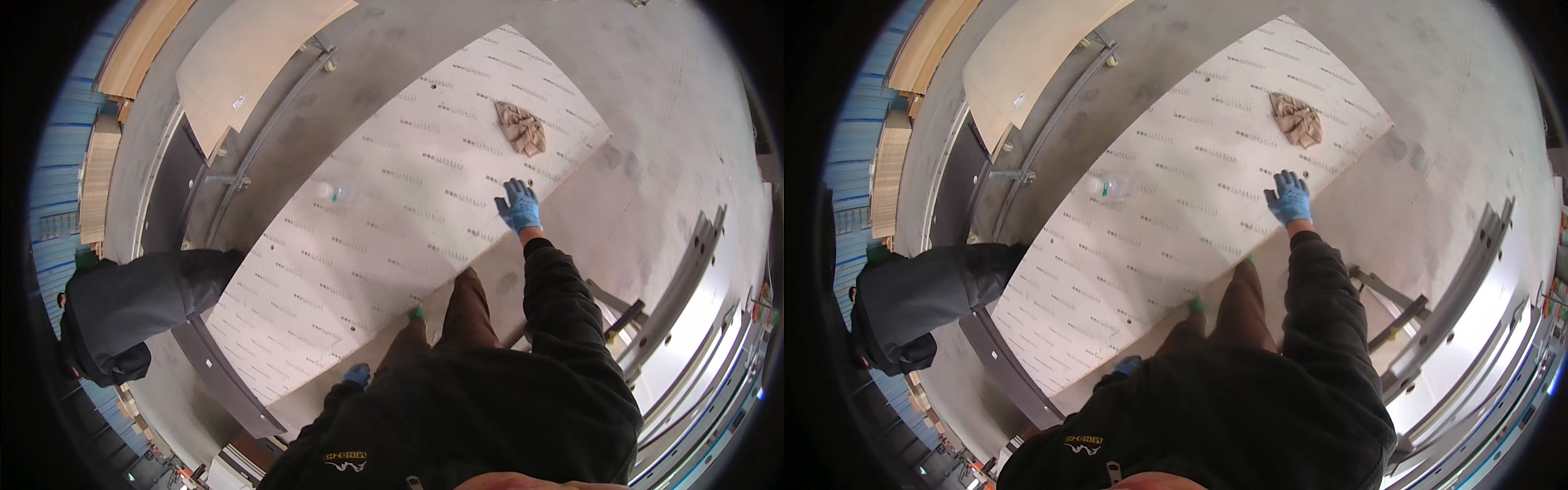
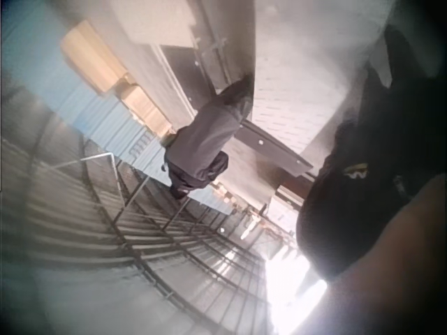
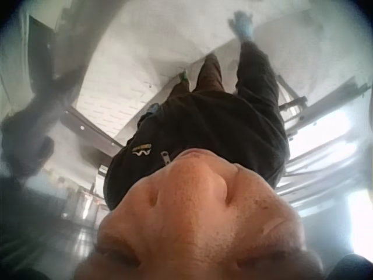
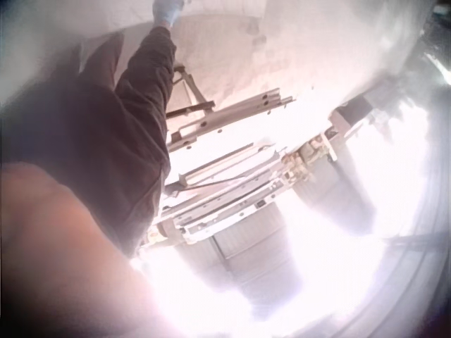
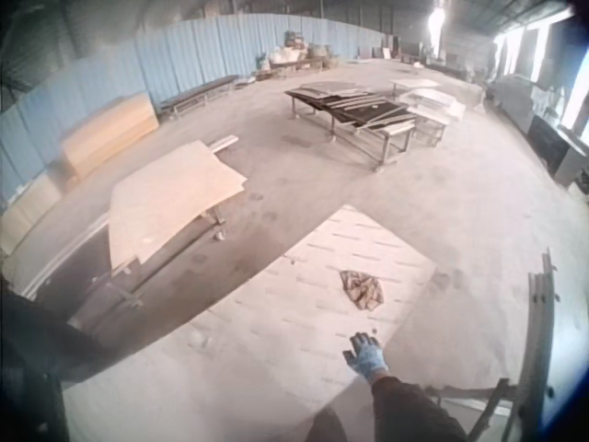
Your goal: The person repeatedly picks up large white and brown flat panels from the floor and stacks them on a growing pile. They handle the panels one at a time, aligning edges and placing them flat. Toward the end, the person wipes a dark panel with a cloth.
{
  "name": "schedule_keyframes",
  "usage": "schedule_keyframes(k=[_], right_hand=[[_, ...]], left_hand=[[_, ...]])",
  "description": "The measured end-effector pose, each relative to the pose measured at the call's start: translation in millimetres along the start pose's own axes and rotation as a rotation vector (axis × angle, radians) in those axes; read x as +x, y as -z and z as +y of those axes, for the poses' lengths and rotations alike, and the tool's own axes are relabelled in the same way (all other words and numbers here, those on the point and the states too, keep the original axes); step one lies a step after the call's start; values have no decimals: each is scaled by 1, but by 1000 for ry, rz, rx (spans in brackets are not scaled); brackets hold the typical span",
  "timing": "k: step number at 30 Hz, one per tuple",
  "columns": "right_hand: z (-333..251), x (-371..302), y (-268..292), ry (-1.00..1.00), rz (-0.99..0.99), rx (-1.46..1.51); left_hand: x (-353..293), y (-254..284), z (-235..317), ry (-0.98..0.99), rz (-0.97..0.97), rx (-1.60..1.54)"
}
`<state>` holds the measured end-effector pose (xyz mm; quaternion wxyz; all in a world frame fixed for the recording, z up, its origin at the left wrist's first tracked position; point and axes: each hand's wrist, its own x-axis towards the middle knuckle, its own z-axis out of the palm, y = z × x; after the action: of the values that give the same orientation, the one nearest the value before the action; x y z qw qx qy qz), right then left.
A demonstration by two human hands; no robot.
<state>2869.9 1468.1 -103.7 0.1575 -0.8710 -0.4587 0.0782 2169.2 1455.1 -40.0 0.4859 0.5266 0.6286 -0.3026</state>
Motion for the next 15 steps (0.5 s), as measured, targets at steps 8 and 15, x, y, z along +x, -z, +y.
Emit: schedule_keyframes(k=[8,15], right_hand=[[94,175,-29,-139,-129,-280],[118,220,-75,-233,-53,-292]], left_hand=[[-22,-50,92,24,-11,-214],[-14,-52,122,20,7,89]])
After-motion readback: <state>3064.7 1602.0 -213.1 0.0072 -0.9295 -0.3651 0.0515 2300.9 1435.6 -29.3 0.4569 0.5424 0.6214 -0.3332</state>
